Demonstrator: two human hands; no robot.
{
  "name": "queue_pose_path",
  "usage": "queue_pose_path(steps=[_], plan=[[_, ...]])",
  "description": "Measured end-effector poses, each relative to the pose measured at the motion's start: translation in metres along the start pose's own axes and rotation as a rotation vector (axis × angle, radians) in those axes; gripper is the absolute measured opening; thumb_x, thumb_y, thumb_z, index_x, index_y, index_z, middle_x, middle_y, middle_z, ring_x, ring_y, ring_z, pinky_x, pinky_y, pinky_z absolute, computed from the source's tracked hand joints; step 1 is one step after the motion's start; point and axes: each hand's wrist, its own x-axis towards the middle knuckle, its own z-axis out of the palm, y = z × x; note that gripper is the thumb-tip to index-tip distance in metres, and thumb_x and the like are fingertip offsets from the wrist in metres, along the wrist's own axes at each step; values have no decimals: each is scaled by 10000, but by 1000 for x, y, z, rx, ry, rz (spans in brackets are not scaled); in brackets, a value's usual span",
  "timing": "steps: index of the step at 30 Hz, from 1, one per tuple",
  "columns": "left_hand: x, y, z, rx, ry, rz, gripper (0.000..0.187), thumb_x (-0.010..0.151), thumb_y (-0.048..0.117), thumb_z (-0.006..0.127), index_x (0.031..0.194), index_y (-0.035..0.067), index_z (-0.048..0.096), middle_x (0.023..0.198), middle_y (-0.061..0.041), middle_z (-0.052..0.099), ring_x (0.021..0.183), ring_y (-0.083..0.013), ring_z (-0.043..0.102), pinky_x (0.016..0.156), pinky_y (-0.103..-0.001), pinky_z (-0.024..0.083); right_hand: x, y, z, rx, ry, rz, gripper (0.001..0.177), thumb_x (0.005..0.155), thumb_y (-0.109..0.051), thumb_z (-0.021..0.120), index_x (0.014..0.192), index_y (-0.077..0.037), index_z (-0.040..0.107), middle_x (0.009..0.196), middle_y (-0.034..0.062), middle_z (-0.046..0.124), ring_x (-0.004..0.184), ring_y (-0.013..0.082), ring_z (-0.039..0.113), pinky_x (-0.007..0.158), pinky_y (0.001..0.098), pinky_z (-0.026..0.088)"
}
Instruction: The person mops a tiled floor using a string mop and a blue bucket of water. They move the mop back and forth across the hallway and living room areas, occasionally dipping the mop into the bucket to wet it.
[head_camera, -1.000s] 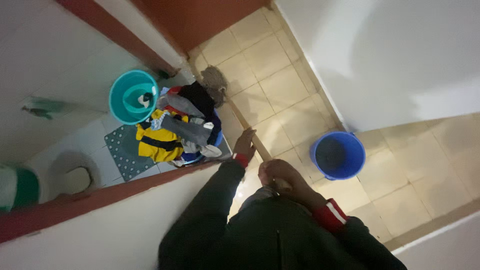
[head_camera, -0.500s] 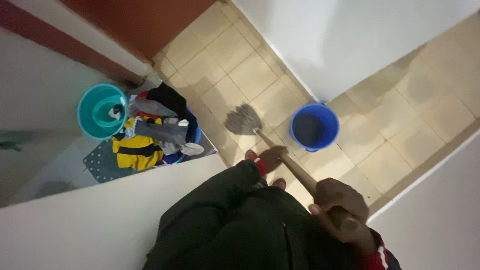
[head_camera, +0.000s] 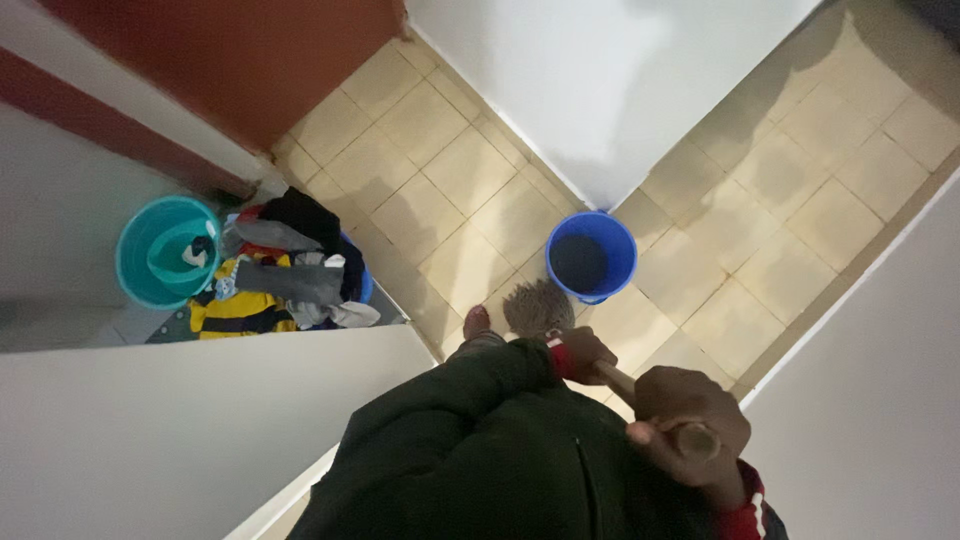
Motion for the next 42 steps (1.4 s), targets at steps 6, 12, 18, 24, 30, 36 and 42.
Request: queue_pose_path(steps=[6,12,18,24,30,36,42], plan=[[-7,-74,-11,68,-46,-76,282,935,431,655,817,176,658,754,-56,707,707,-275,704,714,-452,551,26,22,2,64,63,52,183,890,-92,777,859,-98,597,650,46,635,543,175,636,519,346,524],[-45,-176,-32,3,161,-322,178,839,361,655,811,189,692,815,-67,723,774,-313,710,708,-496,554,65,82,40,1,-40,12,205,941,-155,743,848,-108,567,669,55,644,602,198,683,620,396,597],[-81,-269,-82,197,282,-583,141,867,321,645,857,197,710,849,-40,731,830,-302,716,737,-495,541,109,144,80,-142,-239,172,169,899,-128,738,862,-79,580,864,104,680,837,271,707,742,417,591],[-116,-335,-110,40,547,-763,225,824,154,711,1049,173,707,1156,-64,715,1141,-299,652,878,-449,551,127,234,122,-155,-266,148,230,908,-48,767,859,-88,546,957,89,663,993,283,699,838,435,580],[-121,-349,-122,-94,669,-714,463,743,30,787,1176,134,664,1408,-140,602,1286,-341,575,1023,-432,524,133,282,133,-266,-238,539,257,855,-80,782,1013,-89,579,1029,59,662,969,266,668,857,441,564],[-119,-319,-134,-71,774,-557,417,665,-52,784,1035,106,673,1287,-154,660,1279,-387,554,1089,-469,457,138,253,144,-304,-220,322,172,838,-60,819,860,-64,649,1015,90,726,1178,302,665,1013,466,536],[-81,-300,-156,-205,718,-365,79,873,70,756,895,134,715,996,-69,735,1070,-292,687,959,-413,554,189,158,133,-561,-169,357,158,779,-93,839,806,-109,683,959,66,772,1037,242,745,905,392,571]])
